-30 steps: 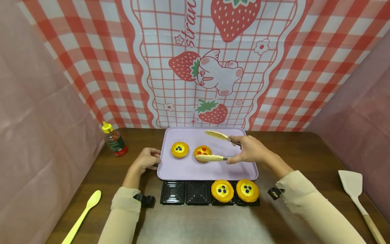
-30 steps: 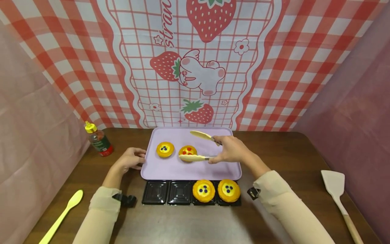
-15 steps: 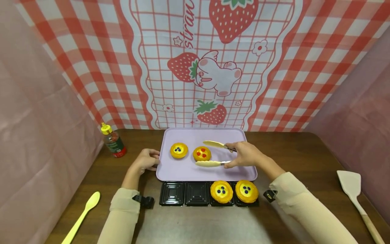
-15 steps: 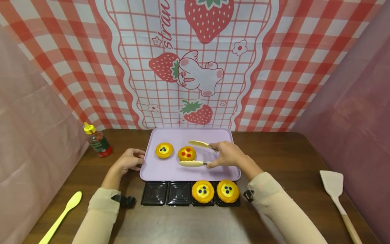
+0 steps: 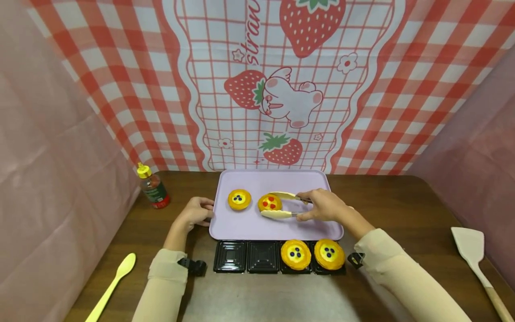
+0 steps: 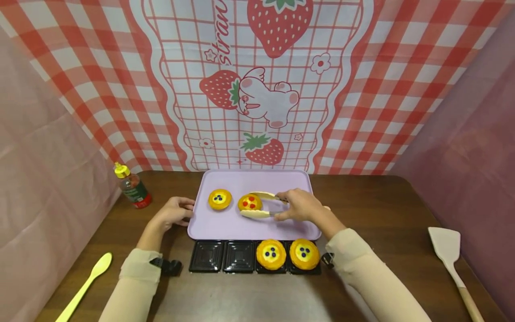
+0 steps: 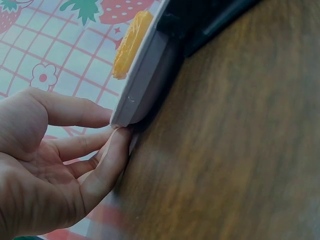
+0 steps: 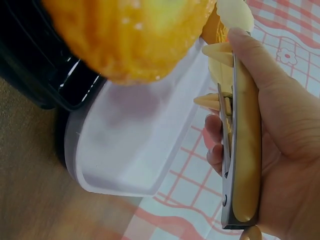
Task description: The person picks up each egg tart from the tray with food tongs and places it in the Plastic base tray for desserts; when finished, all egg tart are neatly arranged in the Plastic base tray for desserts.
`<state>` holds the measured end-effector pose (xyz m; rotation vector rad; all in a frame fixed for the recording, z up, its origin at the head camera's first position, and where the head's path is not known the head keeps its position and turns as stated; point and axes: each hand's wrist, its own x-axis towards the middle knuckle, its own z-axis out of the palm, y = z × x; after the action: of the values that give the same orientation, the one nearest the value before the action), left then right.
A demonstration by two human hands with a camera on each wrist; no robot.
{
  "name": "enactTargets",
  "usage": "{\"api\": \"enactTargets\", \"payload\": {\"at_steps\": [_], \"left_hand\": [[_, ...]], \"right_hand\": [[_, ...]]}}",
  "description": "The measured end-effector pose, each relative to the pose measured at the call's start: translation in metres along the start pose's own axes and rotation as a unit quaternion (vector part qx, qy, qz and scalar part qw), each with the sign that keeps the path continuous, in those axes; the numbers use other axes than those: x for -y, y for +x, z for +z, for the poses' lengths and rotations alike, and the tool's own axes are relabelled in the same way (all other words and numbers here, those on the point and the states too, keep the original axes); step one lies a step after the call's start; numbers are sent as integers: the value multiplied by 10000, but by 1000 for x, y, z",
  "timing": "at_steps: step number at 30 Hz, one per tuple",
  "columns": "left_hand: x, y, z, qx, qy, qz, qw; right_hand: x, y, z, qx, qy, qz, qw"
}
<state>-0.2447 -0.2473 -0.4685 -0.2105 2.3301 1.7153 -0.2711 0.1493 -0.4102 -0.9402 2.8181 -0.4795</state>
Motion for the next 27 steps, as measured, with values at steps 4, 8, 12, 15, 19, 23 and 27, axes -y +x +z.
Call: {"api": "enactTargets", "payload": {"at_steps": [4, 8, 12, 15, 19, 23, 27], "left_hand": [[-1, 0, 0, -5, 34, -11, 10000], [-2, -1, 1, -1, 51, -18, 10000], [-2, 0, 1, -34, 69, -11, 10000], [-2, 0, 1, -20, 41, -12, 10000], [-2, -1, 2, 62, -32, 42, 10000], [-1, -1, 2, 74, -84, 83, 9999], [0, 0, 0, 49, -102, 78, 9999]], "right_hand": [[0, -1, 0, -34, 16, -27, 10000], [0, -2, 0, -54, 19, -3, 10000], [0, -3, 0, -88, -30, 0, 10000], [-1, -4, -1, -107, -18, 3, 9999], [-2, -7, -3, -139, 39, -11, 9999], [-1, -10, -8, -220, 10, -66, 9997], [0, -12, -17, -283, -51, -132, 9995]]}}
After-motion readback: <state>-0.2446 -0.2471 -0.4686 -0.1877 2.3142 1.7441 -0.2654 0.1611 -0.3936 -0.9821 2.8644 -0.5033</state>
